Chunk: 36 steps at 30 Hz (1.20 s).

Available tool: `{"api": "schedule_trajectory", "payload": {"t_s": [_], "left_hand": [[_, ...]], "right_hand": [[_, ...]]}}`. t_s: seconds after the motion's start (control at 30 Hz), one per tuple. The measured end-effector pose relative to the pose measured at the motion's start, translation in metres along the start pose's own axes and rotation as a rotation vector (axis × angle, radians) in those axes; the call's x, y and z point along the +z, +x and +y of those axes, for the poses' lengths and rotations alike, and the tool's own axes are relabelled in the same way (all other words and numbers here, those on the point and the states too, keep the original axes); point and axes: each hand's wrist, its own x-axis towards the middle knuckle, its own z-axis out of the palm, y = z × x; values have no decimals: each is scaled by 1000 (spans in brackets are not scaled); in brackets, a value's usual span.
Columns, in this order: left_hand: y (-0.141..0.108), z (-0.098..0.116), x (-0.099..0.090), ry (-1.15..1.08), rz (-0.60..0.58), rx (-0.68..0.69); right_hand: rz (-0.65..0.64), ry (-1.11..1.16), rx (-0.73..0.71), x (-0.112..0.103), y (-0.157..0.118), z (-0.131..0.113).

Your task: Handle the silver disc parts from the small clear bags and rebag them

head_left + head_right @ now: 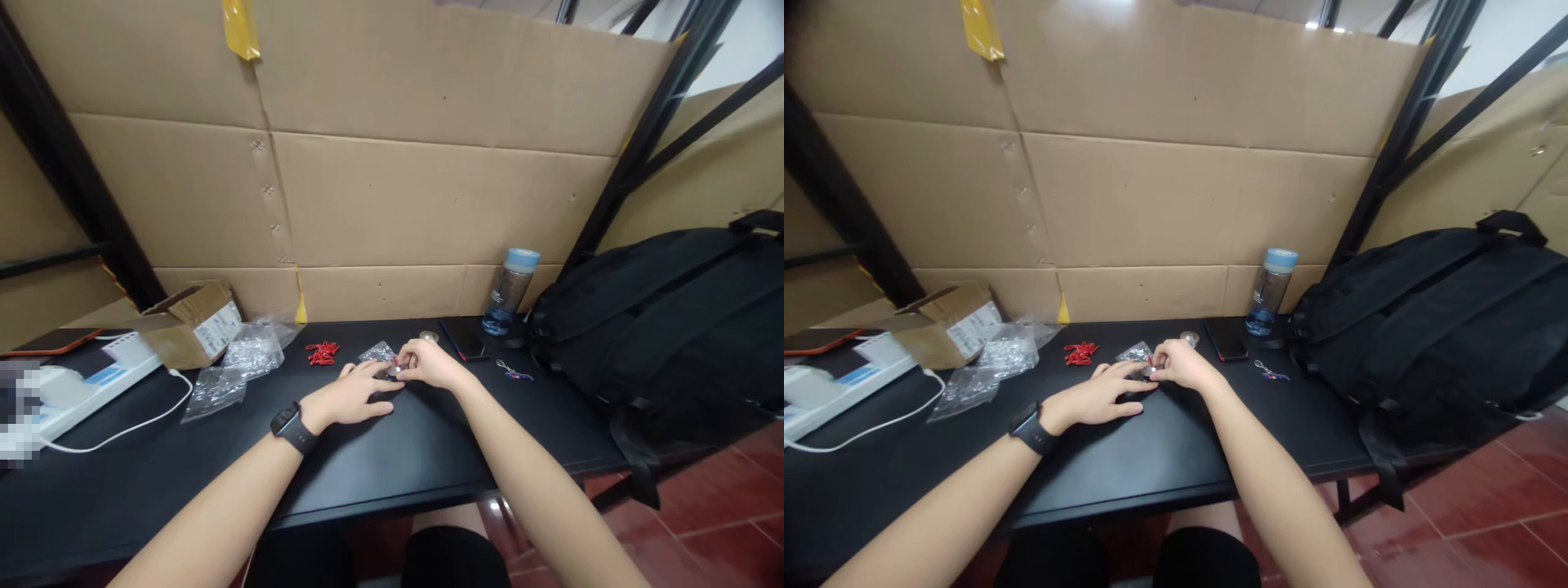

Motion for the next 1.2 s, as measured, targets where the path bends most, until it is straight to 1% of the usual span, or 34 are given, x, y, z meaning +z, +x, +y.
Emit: {"api": "schedule_trajectory", "payload": {"t_s": [0.07,0.13,0.27,0.33,0.43,0.5,0.6,0.67,0.73,0.83,0.9,0.97,1.03,1.1,1.2], "left_hand": [[-1,1,-1,-3,-5,-6],[-1,2,-3,-8,3,-16],[-3,3,-5,4,-1,-18],[-3,2,-4,19,-2,-14],[-3,0,-1,42,24,-19],[-3,-1,1,46,43,-24],[-5,-5,1,37,59,-10],[-6,-8,-3,39,82,8],[-7,-10,-9,44,129,18],[-7,-13,-16,37,227,23],[-5,-14,-18,33,304,11],[-3,-15,-17,42,381,-44],[1,-17,-13,64,435,-121],[4,-19,-11,93,448,-175],[6,-21,-10,111,457,-209]], "right_hand": [[71,-29,-14,7,3,1],[102,-19,-33,10,4,0],[39,80,-36,10,3,-1],[87,-2,-46,10,3,0],[198,-230,-65,13,5,0],[233,-344,-54,17,9,0],[256,-412,-41,24,13,-3],[255,-376,-43,26,15,-3],[218,-261,-72,23,16,-2],[137,-33,-146,14,14,3],[133,42,-162,8,12,7],[149,31,-156,6,10,9],[145,-12,-150,7,9,10],[127,-42,-151,10,9,8],[121,-53,-157,14,11,7]]}}
